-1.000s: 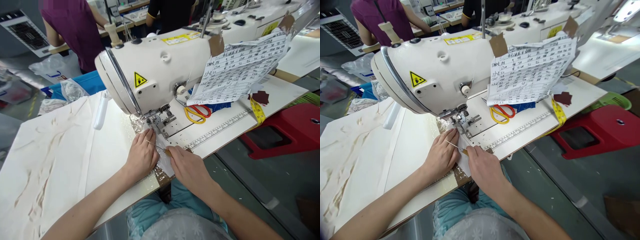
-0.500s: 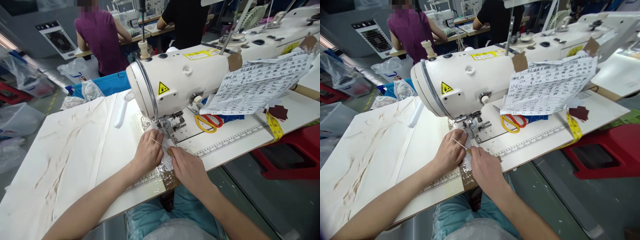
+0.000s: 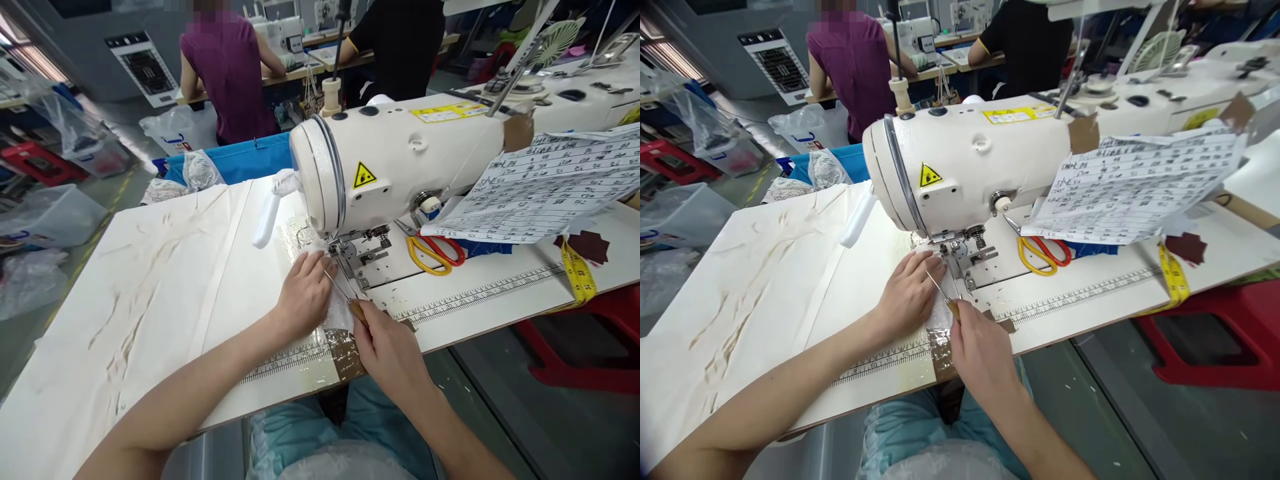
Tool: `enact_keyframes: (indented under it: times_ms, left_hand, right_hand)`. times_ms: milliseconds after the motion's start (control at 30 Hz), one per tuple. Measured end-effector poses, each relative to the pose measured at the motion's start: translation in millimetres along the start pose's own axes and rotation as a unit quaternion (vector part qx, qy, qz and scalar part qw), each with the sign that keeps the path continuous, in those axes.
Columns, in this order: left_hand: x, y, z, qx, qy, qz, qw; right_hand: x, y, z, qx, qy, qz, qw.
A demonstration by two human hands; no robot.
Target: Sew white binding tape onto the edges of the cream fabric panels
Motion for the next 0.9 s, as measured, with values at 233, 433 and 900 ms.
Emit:
enact_keyframes:
  times_ms: [233,433,900]
  left_hand:
    - [-5.0,-5.2,12.9,-0.034,-0.015,-0.008,0.999]
    - [-5.4,-7.4,11.2,-0.035,-0.013,-0.033,0.999]
    - [-8.4,-10.3,16.8,-0.043,0.002,-0.057,0.997]
  right_hand:
    - [-10.0,8.8,6.0,0.025,-0.003,0.015,1.0]
    - [-31.6,16.4,34.6,0.073,-0.058,-0.005,0.996]
    - [-37.0,16.1,58.8,0.138,-0.157,-0.049,0.977]
Point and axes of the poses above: each hand's wrist, its own x-axis towards the middle knuckle, its own y-axis out of the back of the hand, z = x × y, the point moved 5 cm from there along x, towards the middle knuckle, and after that the axes turned 14 degrees about -x, right-handed, at the moved point
